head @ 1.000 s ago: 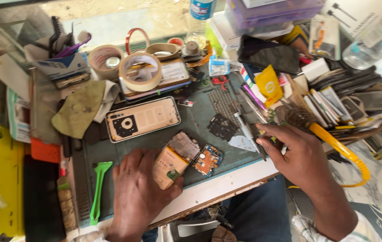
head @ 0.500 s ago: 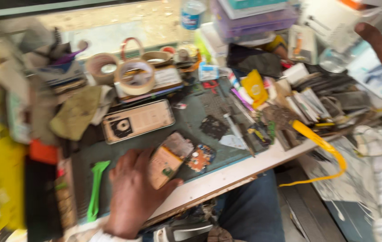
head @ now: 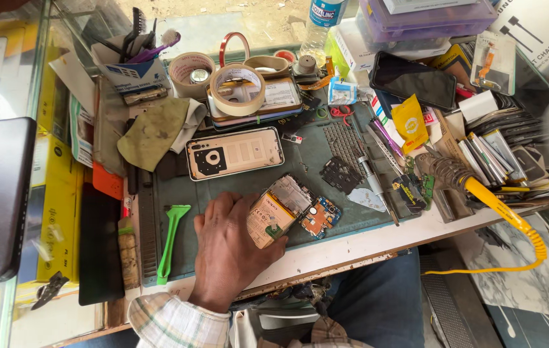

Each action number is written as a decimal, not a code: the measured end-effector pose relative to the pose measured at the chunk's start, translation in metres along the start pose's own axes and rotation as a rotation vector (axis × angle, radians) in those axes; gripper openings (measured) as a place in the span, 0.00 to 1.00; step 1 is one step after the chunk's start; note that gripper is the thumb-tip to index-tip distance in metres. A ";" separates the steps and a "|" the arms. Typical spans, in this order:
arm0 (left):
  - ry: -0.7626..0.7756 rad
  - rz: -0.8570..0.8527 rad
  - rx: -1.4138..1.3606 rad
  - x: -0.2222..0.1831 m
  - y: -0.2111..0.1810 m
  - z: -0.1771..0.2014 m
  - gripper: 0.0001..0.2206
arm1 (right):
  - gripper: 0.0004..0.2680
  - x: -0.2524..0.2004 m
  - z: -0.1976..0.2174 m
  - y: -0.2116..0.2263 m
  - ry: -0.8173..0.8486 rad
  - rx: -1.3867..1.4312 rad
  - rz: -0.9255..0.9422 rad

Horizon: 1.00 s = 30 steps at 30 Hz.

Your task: The person handles a black smartphone, cleans its screen with a cloth, and then disassembles it by removing the back cover. They then pick up a disassembled phone and use a screwdriver to work on its internal components.

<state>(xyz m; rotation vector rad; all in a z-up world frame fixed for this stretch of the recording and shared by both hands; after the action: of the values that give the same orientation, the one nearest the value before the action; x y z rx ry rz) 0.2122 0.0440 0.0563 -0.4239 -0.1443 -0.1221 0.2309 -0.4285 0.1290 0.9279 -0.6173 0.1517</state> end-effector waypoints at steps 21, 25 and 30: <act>-0.157 -0.102 -0.108 -0.009 -0.005 0.009 0.35 | 0.42 -0.104 -0.225 0.176 0.589 0.107 -0.128; -0.147 -0.093 -0.115 -0.009 -0.003 0.007 0.35 | 0.40 -0.102 -0.234 0.173 0.618 0.207 -0.115; -0.170 -0.092 -0.118 -0.012 -0.002 0.009 0.36 | 0.39 -0.106 -0.241 0.161 0.617 0.258 -0.142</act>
<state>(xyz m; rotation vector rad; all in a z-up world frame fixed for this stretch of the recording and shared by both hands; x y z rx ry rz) 0.1995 0.0465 0.0634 -0.5455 -0.3255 -0.1861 0.1874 -0.1277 0.0760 1.1019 0.0420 0.3786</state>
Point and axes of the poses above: each hand's wrist, its own x-axis towards the middle knuckle, its own z-axis out of the back of the hand, y = z × x, the point moved 7 cm from there along x, towards the middle knuckle, and after that the axes turned 15 degrees about x, right-handed, at the moved point
